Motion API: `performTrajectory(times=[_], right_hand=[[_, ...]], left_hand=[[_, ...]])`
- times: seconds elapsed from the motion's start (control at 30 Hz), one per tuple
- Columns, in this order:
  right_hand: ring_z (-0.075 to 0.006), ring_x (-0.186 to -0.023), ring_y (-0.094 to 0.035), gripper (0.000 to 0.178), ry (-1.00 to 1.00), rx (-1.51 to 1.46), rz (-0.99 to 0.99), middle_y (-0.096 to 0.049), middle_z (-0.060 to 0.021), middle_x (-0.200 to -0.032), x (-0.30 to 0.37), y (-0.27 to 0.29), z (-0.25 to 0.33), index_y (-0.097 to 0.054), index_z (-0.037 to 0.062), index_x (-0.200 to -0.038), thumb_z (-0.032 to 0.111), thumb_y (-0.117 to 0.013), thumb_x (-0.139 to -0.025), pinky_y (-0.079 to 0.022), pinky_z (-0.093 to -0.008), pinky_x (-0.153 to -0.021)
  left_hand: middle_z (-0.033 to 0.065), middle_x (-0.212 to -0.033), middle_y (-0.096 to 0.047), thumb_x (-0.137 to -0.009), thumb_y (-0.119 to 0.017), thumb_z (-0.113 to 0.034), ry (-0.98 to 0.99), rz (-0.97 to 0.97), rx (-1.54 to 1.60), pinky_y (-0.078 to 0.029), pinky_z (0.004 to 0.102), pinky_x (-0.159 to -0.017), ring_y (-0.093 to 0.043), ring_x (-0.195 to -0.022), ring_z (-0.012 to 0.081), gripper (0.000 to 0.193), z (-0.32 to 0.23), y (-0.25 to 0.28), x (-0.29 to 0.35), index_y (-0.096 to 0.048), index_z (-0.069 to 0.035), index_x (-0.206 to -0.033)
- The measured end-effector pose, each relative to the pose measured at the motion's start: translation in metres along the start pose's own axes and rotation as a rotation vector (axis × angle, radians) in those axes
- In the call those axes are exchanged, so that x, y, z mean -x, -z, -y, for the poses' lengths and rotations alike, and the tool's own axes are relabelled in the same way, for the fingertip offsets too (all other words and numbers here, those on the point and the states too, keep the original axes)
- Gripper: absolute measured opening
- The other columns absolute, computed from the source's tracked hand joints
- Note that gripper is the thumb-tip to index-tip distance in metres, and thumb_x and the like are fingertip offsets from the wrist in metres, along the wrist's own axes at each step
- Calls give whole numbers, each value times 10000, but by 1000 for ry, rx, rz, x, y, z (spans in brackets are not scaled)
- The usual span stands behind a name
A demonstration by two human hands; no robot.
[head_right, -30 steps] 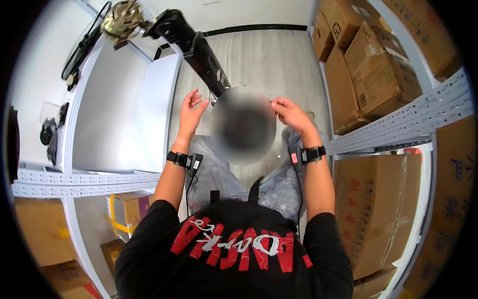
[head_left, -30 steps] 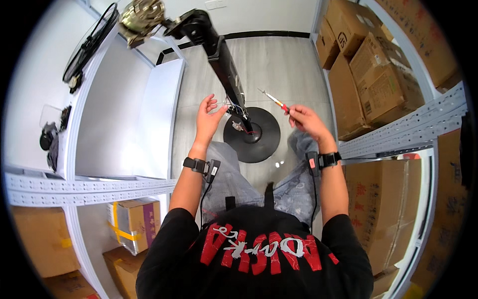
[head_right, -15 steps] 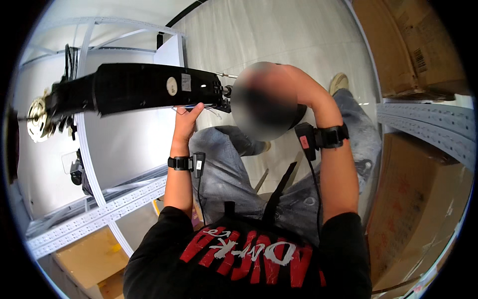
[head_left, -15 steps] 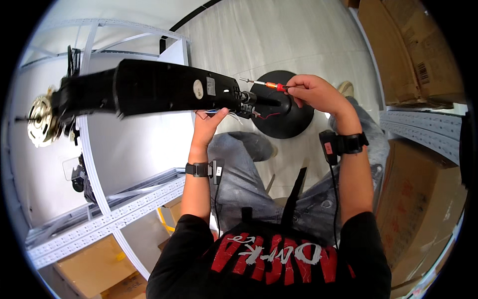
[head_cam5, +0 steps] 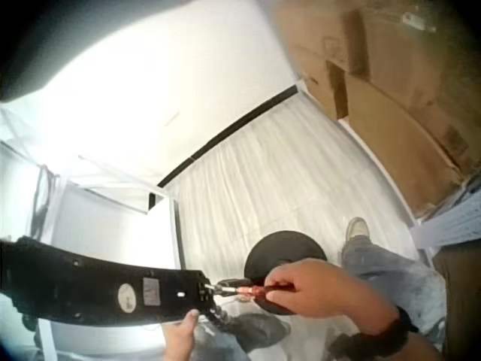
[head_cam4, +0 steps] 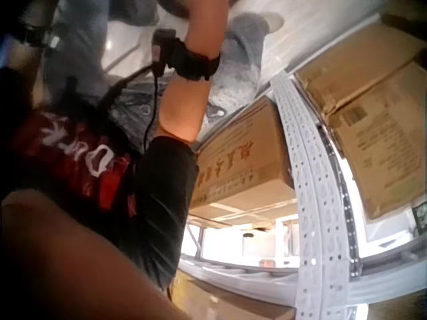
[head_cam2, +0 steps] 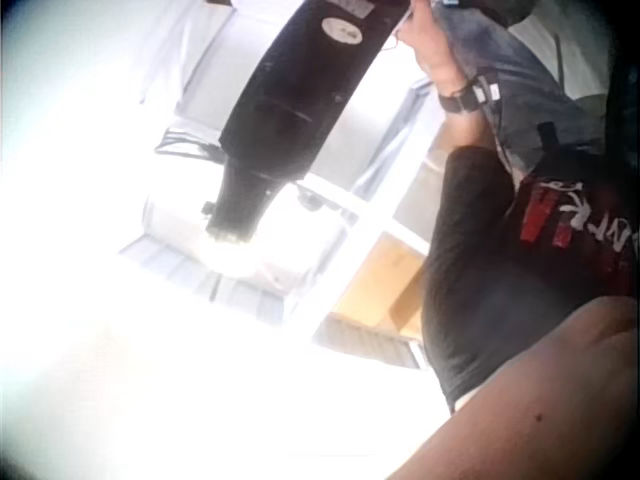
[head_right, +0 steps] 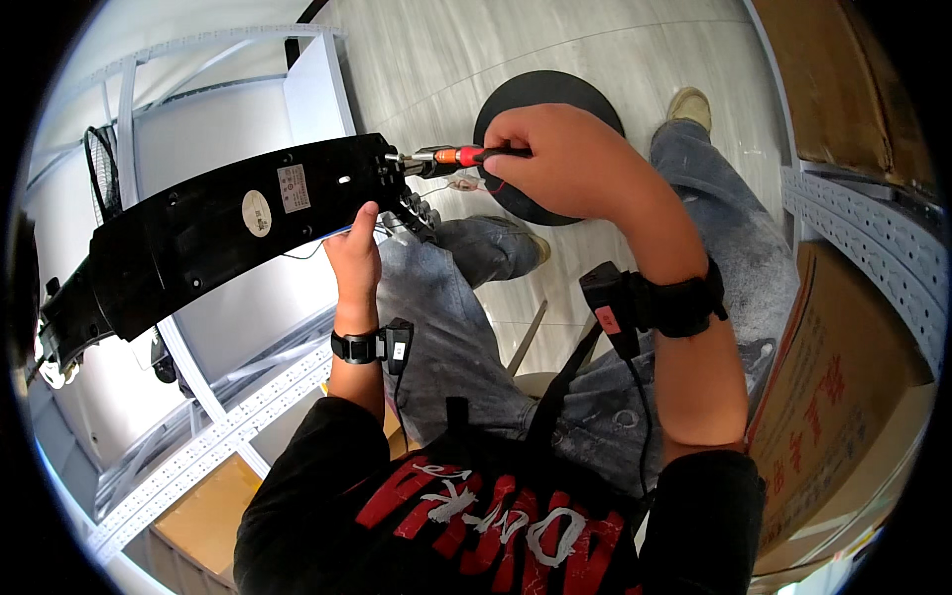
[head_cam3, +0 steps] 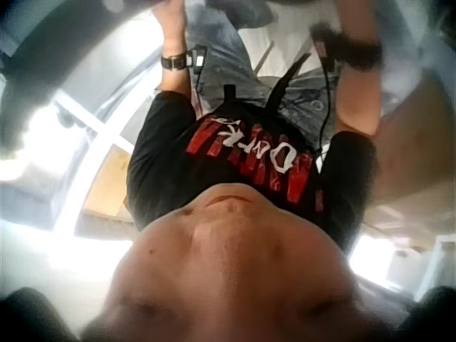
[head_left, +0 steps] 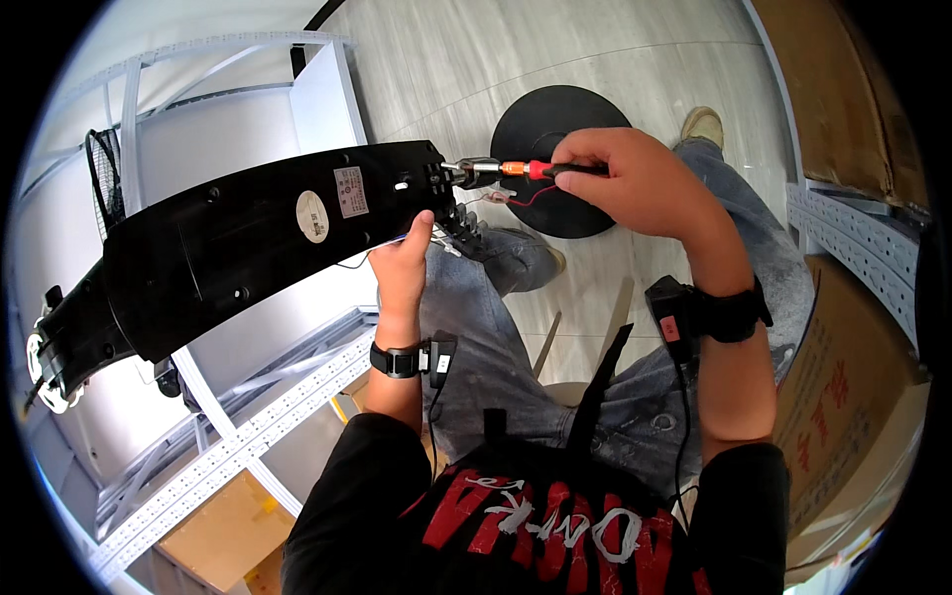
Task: The person disassembles a black electronic device, cleans a cylindrical component with a cloth, and uses a screwdriver to adjust internal wiring. They handle the device parts and tools on a white table in a storage room.
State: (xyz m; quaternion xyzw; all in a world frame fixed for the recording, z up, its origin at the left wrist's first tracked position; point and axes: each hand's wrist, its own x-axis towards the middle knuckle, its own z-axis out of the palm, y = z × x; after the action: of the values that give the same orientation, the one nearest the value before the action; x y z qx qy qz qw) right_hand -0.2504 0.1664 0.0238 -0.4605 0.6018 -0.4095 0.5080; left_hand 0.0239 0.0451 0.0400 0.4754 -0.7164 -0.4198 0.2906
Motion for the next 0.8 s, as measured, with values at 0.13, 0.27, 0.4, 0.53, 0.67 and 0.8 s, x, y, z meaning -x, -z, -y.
performTrajectory(times=[0.13, 0.27, 0.4, 0.53, 0.67, 0.8], right_hand=[[-265, -654, -575, 202, 36, 86, -36, -618, -109, -715, 2, -3, 2, -664, 46, -919, 212, -622, -812, -432, -364, -607], [-262, -664, -580, 209, 31, 54, -34, -625, -111, -730, -2, -8, 2, -664, 43, -928, 208, -626, -805, -437, -360, -616], [-253, -674, -583, 215, 57, 21, -59, -630, -108, -740, -6, -9, -1, -665, 40, -935, 208, -627, -806, -437, -357, -621], [-240, -667, -575, 212, 42, 29, -29, -621, -106, -729, -7, -9, 2, -665, 35, -940, 198, -626, -810, -432, -348, -618], [-233, -655, -563, 207, 64, 9, -24, -613, -106, -718, -9, -9, 2, -664, 32, -943, 189, -631, -811, -426, -344, -611], [-230, -646, -556, 208, 53, -35, -2, -610, -103, -713, -12, -10, 0, -662, 29, -942, 192, -636, -815, -423, -346, -607]], left_hand=[[48, -966, -653, -810, -729, -104, -43, 19, -85, -462, 276, -836, -582, -870, 142, 291, 1, 3, -2, -629, 34, -1045], [49, -966, -655, -807, -730, -101, -44, 11, -51, -464, 276, -828, -581, -861, 140, 284, 2, 3, -1, -629, 33, -1036], [51, -960, -657, -804, -744, -116, -21, 9, -40, -467, 276, -812, -581, -846, 134, 283, 4, 2, -1, -637, 31, -1022], [43, -931, -666, -807, -746, -124, -28, 15, -49, -472, 275, -794, -585, -825, 128, 269, -3, 1, 0, -654, 31, -1006], [40, -919, -677, -803, -745, -119, -45, 27, -165, -478, 272, -783, -593, -812, 121, 259, -7, 4, 1, -665, 27, -1002], [50, -918, -685, -799, -747, -121, -38, 32, -137, -483, 272, -771, -604, -811, 122, 256, -9, 5, 4, -671, 21, -998]])
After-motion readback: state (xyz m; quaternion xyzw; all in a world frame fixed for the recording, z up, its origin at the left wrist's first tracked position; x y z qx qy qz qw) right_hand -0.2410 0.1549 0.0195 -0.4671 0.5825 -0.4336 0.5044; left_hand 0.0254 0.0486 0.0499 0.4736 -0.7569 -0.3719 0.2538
